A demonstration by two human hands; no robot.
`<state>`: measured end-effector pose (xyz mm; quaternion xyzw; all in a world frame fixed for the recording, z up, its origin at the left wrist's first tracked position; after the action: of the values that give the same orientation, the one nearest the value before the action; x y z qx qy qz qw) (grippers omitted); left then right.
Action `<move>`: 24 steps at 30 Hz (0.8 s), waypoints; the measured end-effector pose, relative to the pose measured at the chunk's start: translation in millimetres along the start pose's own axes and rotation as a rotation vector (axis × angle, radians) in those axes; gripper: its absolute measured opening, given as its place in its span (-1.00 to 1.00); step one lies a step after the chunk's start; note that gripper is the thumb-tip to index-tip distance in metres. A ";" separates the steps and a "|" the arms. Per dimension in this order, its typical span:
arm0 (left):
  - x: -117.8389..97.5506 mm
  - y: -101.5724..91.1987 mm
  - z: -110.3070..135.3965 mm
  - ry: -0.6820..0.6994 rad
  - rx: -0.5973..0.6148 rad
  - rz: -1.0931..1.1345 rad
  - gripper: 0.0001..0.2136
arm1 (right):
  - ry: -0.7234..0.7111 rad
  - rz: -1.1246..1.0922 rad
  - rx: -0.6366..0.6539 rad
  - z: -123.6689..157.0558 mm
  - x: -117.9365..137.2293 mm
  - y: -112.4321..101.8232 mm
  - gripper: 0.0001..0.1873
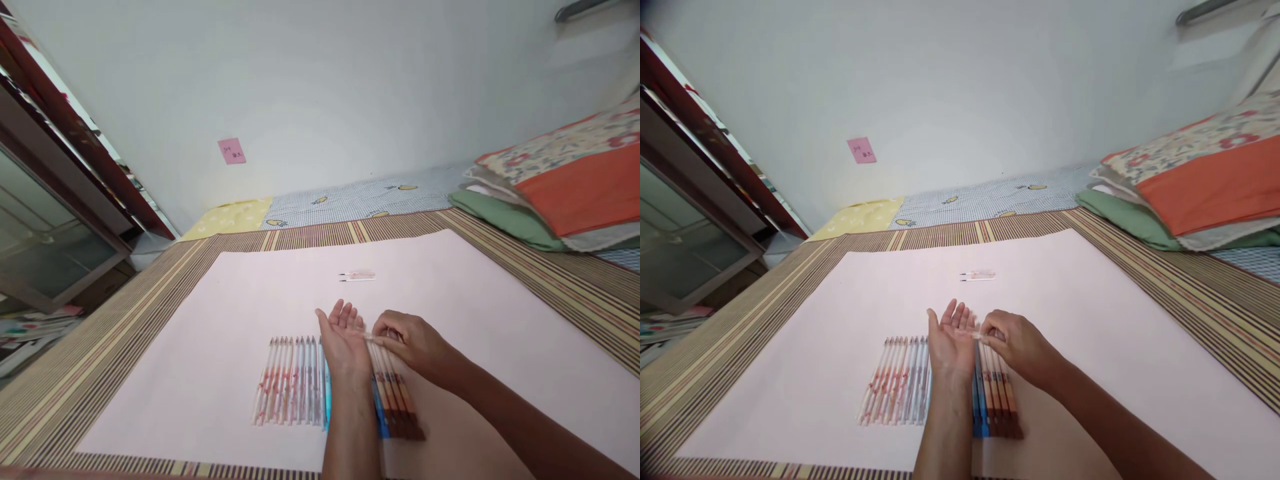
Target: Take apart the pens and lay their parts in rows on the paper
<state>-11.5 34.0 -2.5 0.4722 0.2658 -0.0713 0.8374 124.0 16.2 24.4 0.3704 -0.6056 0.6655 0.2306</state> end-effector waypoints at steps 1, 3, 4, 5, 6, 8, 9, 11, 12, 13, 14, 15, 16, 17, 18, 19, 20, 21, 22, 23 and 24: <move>-1.3 -0.7 0.4 0.018 -0.031 -0.022 -0.50 | -0.003 0.005 -0.018 -4.3 -5.1 -1.2 -0.74; -3.6 -2.1 1.4 0.057 -0.081 -0.059 -0.54 | -0.003 0.024 -0.069 -16.4 -17.9 -3.7 -0.77; -4.2 -2.8 1.8 0.070 -0.098 -0.074 -0.55 | 0.003 0.039 -0.105 -24.2 -25.3 -5.0 -0.79; -4.3 -3.4 2.2 0.077 -0.108 -0.085 -0.57 | 0.013 0.061 -0.145 -32.9 -32.9 -6.2 -0.81; -3.8 -4.1 2.4 0.074 -0.115 -0.093 -0.58 | 0.026 0.088 -0.192 -42.2 -40.3 -7.3 -0.83; -2.0 -5.5 2.5 0.057 -0.118 -0.107 -0.61 | 0.032 0.147 -0.270 -61.1 -52.8 -8.6 -0.86; -1.1 -6.1 2.5 0.051 -0.115 -0.113 -0.63 | 0.032 0.176 -0.303 -70.1 -57.6 -8.9 -0.87; 0.3 -7.1 2.1 0.046 -0.108 -0.123 -0.67 | 0.034 0.231 -0.355 -86.5 -64.9 -8.7 -0.87; 0.7 -7.3 2.0 0.045 -0.104 -0.124 -0.68 | 0.043 0.256 -0.375 -93.5 -67.7 -8.4 -0.86; 0.8 -7.1 1.9 0.047 -0.101 -0.123 -0.69 | 0.053 0.279 -0.388 -99.6 -69.8 -7.7 -0.86; 0.6 -6.7 2.0 0.053 -0.100 -0.120 -0.70 | 0.063 0.301 -0.395 -105.0 -71.5 -6.9 -0.85; 0.1 -5.9 2.2 0.060 -0.099 -0.118 -0.71 | 0.071 0.323 -0.397 -109.5 -72.6 -5.9 -0.84; -0.7 -4.7 2.5 0.072 -0.097 -0.117 -0.71 | 0.077 0.346 -0.396 -113.3 -73.2 -4.8 -0.82; -1.5 -3.4 3.0 0.083 -0.095 -0.116 -0.70 | 0.082 0.373 -0.398 -116.4 -73.5 -3.8 -0.81; -2.3 -2.1 3.6 0.092 -0.094 -0.117 -0.70 | 0.087 0.400 -0.403 -118.8 -73.5 -3.0 -0.81; -2.9 -0.8 4.3 0.097 -0.095 -0.117 -0.70 | 0.095 0.426 -0.410 -120.7 -73.4 -2.4 -0.80; -3.3 0.2 5.0 0.098 -0.096 -0.118 -0.70 | 0.103 0.451 -0.418 -122.2 -73.2 -2.0 -0.80; -3.5 0.9 5.7 0.095 -0.099 -0.117 -0.70 | 0.111 0.471 -0.424 -123.4 -73.2 -1.8 -0.79; -3.5 1.4 6.3 0.090 -0.101 -0.116 -0.70 | 0.114 0.485 -0.428 -124.4 -73.2 -1.6 -0.79; -3.4 1.6 6.9 0.086 -0.103 -0.116 -0.70 | 0.114 0.494 -0.429 -125.2 -73.2 -1.5 -0.79; -3.4 1.7 7.3 0.083 -0.102 -0.115 -0.71 | 0.112 0.499 -0.431 -125.9 -73.3 -1.4 -0.80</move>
<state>-11.0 28.4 3.6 0.4153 0.3305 -0.0860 0.8432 143.5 149.8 -30.4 0.1163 -0.7906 0.5776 0.1667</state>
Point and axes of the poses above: each hand's wrist, its own z-axis away from the middle knuckle, its own y-axis out of the palm, x = y × z, the point moved 3 cm from there along -z, towards the middle knuckle, and after that the axes turned 13 degrees about y, right-handed, at the moved point
